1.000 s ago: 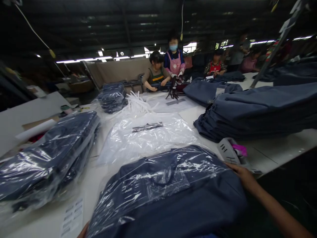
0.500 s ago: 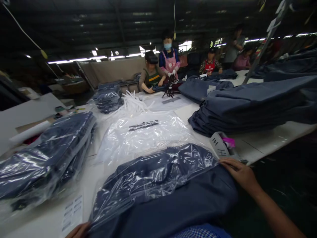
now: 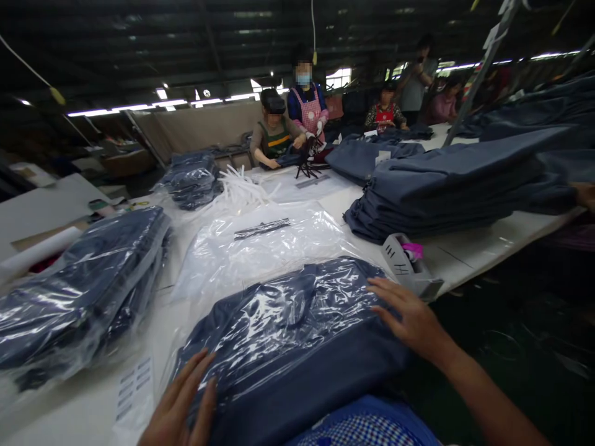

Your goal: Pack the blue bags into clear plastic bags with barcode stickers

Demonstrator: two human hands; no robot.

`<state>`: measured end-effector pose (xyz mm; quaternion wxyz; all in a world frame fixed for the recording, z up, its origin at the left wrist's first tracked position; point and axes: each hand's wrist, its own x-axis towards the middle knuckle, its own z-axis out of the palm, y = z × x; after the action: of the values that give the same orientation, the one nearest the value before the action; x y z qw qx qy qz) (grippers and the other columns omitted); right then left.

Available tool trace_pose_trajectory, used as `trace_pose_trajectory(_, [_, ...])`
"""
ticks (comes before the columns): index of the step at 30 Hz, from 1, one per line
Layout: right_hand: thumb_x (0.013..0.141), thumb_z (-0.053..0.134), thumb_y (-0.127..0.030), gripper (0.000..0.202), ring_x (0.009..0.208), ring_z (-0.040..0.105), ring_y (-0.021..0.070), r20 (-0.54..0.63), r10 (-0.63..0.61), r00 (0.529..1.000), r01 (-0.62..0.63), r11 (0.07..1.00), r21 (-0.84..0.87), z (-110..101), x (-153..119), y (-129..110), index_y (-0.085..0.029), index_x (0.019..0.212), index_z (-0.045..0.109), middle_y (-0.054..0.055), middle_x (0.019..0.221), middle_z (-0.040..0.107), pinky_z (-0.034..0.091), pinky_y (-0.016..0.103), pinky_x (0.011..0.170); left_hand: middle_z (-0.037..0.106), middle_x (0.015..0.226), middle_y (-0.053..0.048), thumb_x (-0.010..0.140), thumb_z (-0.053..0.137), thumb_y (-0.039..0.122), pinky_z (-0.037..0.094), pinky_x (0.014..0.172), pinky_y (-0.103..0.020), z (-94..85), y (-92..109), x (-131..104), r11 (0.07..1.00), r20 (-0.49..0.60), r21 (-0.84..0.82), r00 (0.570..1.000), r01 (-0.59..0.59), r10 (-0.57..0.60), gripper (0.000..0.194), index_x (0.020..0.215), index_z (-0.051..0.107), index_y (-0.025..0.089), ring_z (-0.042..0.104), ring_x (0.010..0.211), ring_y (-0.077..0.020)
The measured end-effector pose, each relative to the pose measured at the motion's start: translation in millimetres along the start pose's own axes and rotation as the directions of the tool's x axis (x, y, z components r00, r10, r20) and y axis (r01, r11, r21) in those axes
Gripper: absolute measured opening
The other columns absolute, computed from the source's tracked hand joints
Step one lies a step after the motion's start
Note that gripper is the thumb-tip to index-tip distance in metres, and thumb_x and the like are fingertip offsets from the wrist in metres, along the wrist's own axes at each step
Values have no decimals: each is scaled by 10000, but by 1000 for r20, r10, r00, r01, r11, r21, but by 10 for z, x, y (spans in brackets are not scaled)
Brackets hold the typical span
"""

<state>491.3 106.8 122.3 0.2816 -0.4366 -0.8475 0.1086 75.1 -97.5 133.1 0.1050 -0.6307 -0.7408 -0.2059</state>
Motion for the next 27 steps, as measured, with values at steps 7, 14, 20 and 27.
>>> trace_pose_trajectory(7, [875,570,-555,655,1410,319,321,456,-230,860,173,971,163,364,-520,-424,-322,1461,393,71,1522,385,75,600,1171,496,1440,-27,906,508,390,527,947,-366,693,634,-140,807,145,182,827,-562,543,571,1448,377,270,516,1280,-215])
trace_pose_trajectory(14, [797,691,-527,826,1414,294,348,373,-285,883,298,954,22,743,-720,-283,-272,1494,328,111,1536,353,76,621,1157,435,1488,-53,907,510,398,405,1064,-402,814,605,-337,827,137,203,852,-524,506,580,1449,380,237,413,1363,-229])
trace_pose_trajectory(20, [863,627,-492,670,1367,387,305,230,-294,928,320,943,-87,1073,-481,-244,-252,1450,409,89,1460,479,171,590,1158,387,1513,-97,853,489,636,391,1073,-481,895,643,-212,831,179,184,849,-525,497,761,1462,353,200,393,1373,-284])
trace_pose_trajectory(27, [880,612,-472,547,1321,451,293,129,-261,957,264,964,-10,1292,145,-301,-230,1362,520,96,1377,565,185,593,1160,351,1537,-98,819,550,153,363,1110,-492,1068,669,2,928,268,192,926,-320,264,798,1521,181,241,351,1400,-278])
